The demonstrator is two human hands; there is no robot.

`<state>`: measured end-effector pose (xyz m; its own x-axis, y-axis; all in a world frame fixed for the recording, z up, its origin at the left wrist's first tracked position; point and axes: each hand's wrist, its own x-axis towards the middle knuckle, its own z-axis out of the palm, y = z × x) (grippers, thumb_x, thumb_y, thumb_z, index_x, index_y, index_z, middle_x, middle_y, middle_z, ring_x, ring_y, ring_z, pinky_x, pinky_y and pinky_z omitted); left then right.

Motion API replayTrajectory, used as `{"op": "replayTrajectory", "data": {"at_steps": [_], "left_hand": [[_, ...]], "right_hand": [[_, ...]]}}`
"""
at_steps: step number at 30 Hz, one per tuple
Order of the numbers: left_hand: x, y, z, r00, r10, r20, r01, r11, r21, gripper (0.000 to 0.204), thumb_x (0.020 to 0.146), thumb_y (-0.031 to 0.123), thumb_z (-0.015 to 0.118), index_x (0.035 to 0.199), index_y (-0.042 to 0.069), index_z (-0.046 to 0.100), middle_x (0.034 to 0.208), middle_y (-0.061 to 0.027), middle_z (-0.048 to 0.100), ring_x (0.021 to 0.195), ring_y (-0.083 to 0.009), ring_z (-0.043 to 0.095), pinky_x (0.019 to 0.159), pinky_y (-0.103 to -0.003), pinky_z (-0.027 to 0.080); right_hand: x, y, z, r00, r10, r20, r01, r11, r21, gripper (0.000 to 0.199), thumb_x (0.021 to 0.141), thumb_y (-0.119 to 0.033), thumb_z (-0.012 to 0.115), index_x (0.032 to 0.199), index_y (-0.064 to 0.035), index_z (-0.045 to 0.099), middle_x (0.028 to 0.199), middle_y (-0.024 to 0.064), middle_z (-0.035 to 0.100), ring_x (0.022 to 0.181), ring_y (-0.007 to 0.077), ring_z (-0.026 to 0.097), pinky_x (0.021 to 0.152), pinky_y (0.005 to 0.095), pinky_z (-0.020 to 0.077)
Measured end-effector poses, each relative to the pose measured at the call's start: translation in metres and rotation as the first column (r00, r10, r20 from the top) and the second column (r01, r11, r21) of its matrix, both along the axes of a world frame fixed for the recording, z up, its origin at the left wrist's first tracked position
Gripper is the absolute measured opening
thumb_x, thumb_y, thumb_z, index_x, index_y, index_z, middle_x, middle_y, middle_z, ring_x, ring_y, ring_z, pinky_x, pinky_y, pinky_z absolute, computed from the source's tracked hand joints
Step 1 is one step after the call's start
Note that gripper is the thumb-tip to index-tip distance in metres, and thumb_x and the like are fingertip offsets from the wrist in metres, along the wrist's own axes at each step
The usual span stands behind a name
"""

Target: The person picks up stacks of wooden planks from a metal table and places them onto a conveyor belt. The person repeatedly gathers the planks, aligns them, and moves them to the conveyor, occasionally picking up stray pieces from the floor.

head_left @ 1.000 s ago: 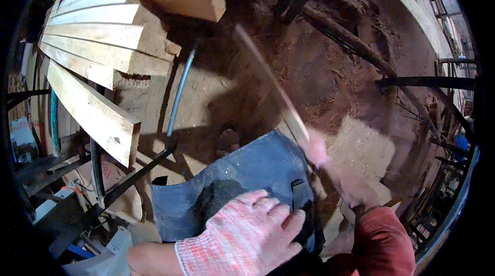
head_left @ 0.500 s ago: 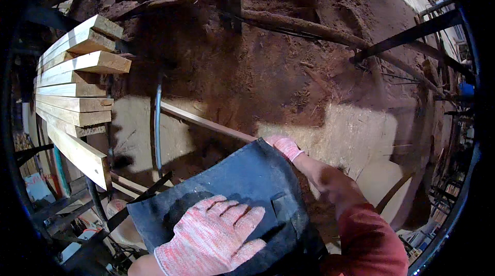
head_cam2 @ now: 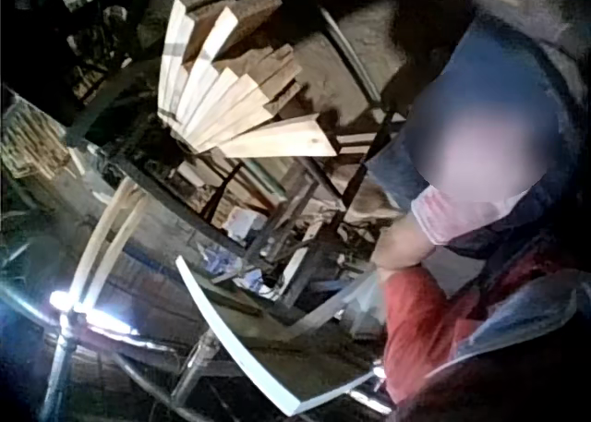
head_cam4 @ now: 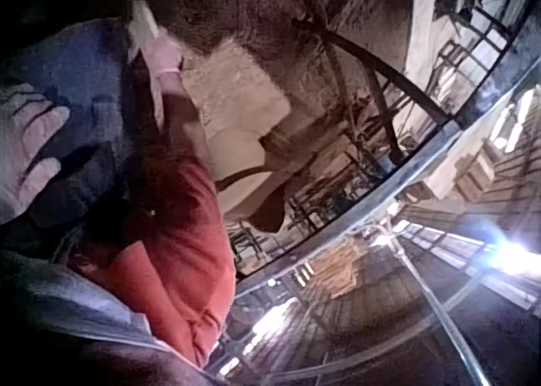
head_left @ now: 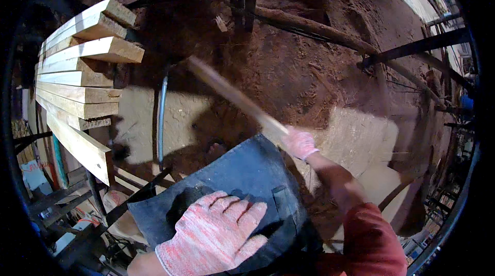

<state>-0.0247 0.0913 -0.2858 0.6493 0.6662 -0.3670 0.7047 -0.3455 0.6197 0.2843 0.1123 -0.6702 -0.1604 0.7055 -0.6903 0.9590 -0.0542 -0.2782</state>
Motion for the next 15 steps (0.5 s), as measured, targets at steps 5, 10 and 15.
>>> {"op": "replayTrajectory", "data": {"at_steps": [5,10,15], "left_hand": [[-0.003,-0.005,0.005,0.998,0.023,0.058,-0.025,0.999,0.023,0.057,0.100,0.047,0.066,0.139,0.005,0.068,0.124,-0.0181,0.075,0.118,-0.0365,0.071,0.112,-0.050,0.050],[-0.002,-0.002,0.004,0.997,0.072,0.032,-0.074,0.996,0.044,0.056,0.099,0.045,0.068,0.138,0.005,0.068,0.124,-0.0183,0.074,0.118,-0.0368,0.070,0.111,-0.050,0.050],[0.014,-0.001,0.001,0.997,0.015,0.070,-0.016,1.000,0.010,0.056,0.098,0.042,0.071,0.139,0.004,0.068,0.123,-0.0187,0.074,0.117,-0.0384,0.069,0.110,-0.051,0.051]], "right_hand": [[0.037,-0.053,-0.013,0.978,-0.179,0.111,0.174,0.983,0.057,0.054,0.100,-0.055,0.066,0.124,-0.0074,0.069,0.108,0.0265,0.077,0.103,0.0459,0.074,0.090,0.0542,0.0587],[-0.001,-0.103,-0.061,0.642,-0.696,-0.321,0.591,0.716,-0.372,0.047,0.103,-0.050,0.069,0.123,-0.0083,0.074,0.101,0.0132,0.077,0.093,0.0284,0.075,0.081,0.0438,0.0586],[-0.110,-0.007,-0.080,0.575,-0.752,-0.323,0.590,0.654,-0.474,0.047,0.104,-0.052,0.065,0.121,-0.0095,0.078,0.098,0.0091,0.078,0.090,0.0230,0.074,0.077,0.0409,0.0578]]}}
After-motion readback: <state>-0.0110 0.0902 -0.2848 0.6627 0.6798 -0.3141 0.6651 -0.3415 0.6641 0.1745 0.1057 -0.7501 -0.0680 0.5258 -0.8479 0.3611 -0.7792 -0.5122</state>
